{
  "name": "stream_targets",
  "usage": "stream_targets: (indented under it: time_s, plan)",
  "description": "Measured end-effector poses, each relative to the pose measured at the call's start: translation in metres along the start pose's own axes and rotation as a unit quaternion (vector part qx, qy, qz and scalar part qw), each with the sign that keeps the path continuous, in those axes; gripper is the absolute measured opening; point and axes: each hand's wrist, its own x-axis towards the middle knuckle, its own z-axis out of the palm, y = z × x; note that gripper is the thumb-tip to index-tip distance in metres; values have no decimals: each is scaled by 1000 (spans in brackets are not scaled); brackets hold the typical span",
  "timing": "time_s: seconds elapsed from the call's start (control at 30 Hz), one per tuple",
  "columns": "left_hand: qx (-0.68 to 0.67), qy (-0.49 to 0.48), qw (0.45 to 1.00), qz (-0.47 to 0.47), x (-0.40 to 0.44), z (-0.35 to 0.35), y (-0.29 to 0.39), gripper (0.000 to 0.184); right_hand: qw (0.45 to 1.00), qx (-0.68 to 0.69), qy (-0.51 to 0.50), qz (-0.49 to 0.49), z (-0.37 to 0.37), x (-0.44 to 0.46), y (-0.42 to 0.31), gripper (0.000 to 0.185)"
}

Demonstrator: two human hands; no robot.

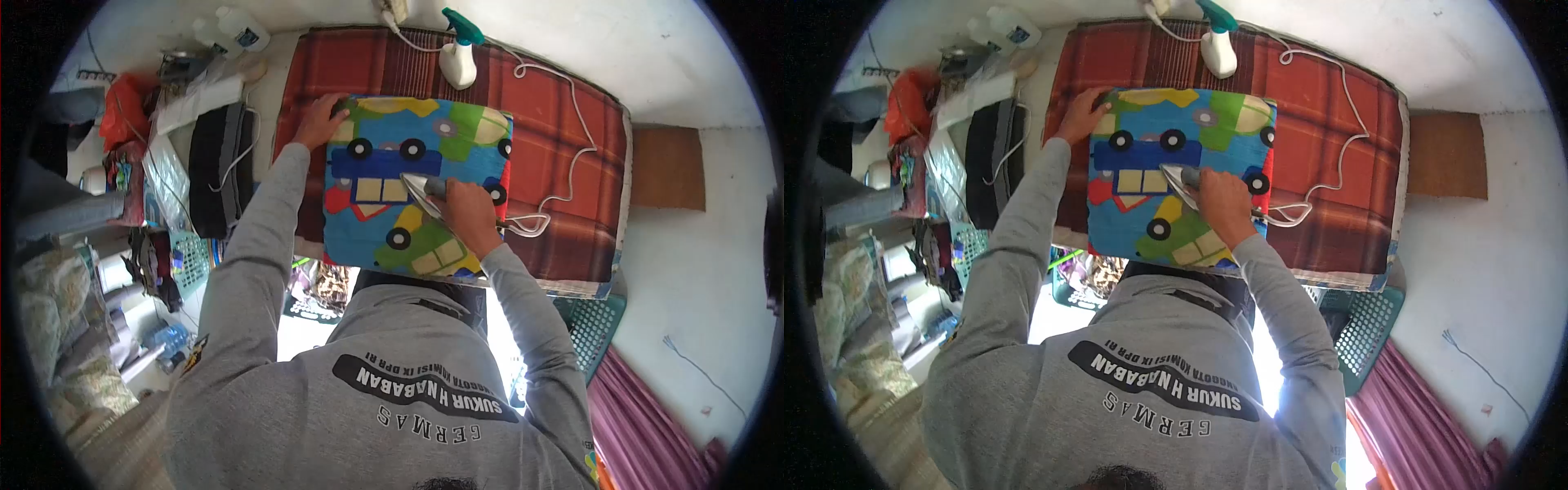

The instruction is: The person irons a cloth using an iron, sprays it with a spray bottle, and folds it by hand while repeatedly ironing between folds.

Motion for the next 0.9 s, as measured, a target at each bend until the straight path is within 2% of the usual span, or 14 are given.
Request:
stream_targets:
  time_s: [0.07, 0.13, 0.2, 0.27, 0.3, 0.37, 0.47, 0.57, 0.63, 0.67, 0.73, 0.8, 0.83, 0.9]
  plan:
    - [-22, -126, 992, -19, 18, -4, -18, 35, 1000, 13, 21, 12, 1, 15, 0, 44]
    - [-50, -122, 991, -13, 22, -3, -30, 29, 995, 7, 89, 52, 9, 39, 12, 42]
    - [-77, -117, 990, -12, 22, 0, -50, 24, 992, -7, 60, 109, 4, 60, 34, 42]
    - [-186, -51, 978, -75, 17, 6, -73, 19, 989, -34, 62, 133, -10, 69, 51, 42]
    - [-185, -57, 978, -76, 17, 3, -77, 19, 985, -46, 61, 152, -20, 73, 56, 43]
    - [-263, -79, 941, -197, 20, -6, -75, 21, 981, -59, 56, 175, -33, 82, 70, 44]
    - [-239, -138, 930, -244, 31, -18, -69, 22, 971, -13, 100, 216, -37, 91, 91, 44]
    - [-182, -215, 928, -242, 34, -17, -64, 23, 978, -33, 98, 180, -39, 95, 114, 55]
    - [-159, -199, 940, -229, 31, -11, -66, 25, 975, -48, 78, 204, -52, 98, 124, 55]
    - [-130, -200, 944, -228, 30, -8, -70, 24, 970, 16, 94, 225, -63, 99, 131, 50]
    - [-101, -201, 949, -221, 29, 2, -77, 24, 972, 51, 89, 210, -77, 107, 147, 48]
    - [0, -59, 995, -83, 15, 13, -79, 22, 973, 89, 81, 195, -77, 105, 147, 45]
    - [-3, -61, 995, -84, 12, 14, -68, 22, 981, 55, 52, 179, -73, 97, 131, 43]
    - [-16, 9, 974, -225, 8, 23, -32, 20, 988, 10, -1, 157, -59, 76, 84, 40]
